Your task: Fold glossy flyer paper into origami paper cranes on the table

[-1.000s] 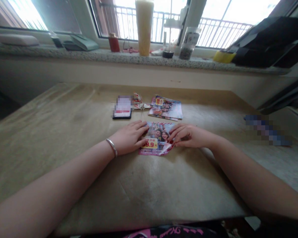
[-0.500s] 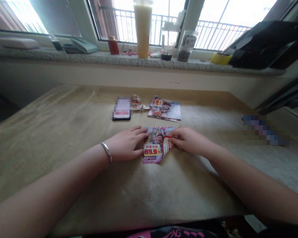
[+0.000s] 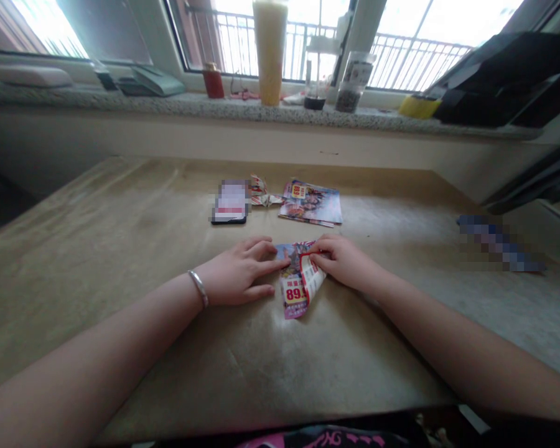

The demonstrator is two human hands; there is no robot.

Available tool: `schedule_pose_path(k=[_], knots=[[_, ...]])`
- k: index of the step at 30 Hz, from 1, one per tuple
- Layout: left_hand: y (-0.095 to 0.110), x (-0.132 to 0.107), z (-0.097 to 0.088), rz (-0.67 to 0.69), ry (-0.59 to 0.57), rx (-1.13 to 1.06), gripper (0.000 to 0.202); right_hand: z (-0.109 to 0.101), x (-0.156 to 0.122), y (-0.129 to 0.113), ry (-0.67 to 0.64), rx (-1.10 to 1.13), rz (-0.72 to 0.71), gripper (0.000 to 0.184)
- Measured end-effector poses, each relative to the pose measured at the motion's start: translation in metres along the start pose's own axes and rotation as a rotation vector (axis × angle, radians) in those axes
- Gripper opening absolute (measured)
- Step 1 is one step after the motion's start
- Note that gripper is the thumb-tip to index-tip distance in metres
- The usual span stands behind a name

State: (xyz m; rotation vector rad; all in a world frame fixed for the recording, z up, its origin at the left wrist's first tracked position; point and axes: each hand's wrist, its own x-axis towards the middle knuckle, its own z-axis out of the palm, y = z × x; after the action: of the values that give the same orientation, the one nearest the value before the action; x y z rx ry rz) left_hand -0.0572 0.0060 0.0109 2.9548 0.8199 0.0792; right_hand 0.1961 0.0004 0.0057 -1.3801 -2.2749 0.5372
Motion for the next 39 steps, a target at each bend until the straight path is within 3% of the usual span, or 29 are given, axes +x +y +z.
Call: schedule_pose_path(k=[7,12,20,26,39], knots=[[0.01,0.009,0.001,0.064,0.021,-0.043,0.055,0.009,0.006,0.009,0.073,0.037,0.005,0.012],[0.01,0.009,0.0,0.028,0.044,-0.096,0.042,0.016,0.008,0.01,0.185,0.068,0.073,0.004],[0.01,0.008,0.007,0.077,0.047,-0.086,0.05,0.019,0.009,0.011,0.193,0.015,-0.022,0.006],[0.015,0.011,0.01,0.06,0.08,-0.034,0.043,0.019,0.012,0.011,0.233,-0.047,-0.076,0.013],[0.015,0.011,0.01,0.038,0.085,-0.089,0.041,-0.008,-0.01,0.01,-0.026,-0.048,-0.354,0.025]])
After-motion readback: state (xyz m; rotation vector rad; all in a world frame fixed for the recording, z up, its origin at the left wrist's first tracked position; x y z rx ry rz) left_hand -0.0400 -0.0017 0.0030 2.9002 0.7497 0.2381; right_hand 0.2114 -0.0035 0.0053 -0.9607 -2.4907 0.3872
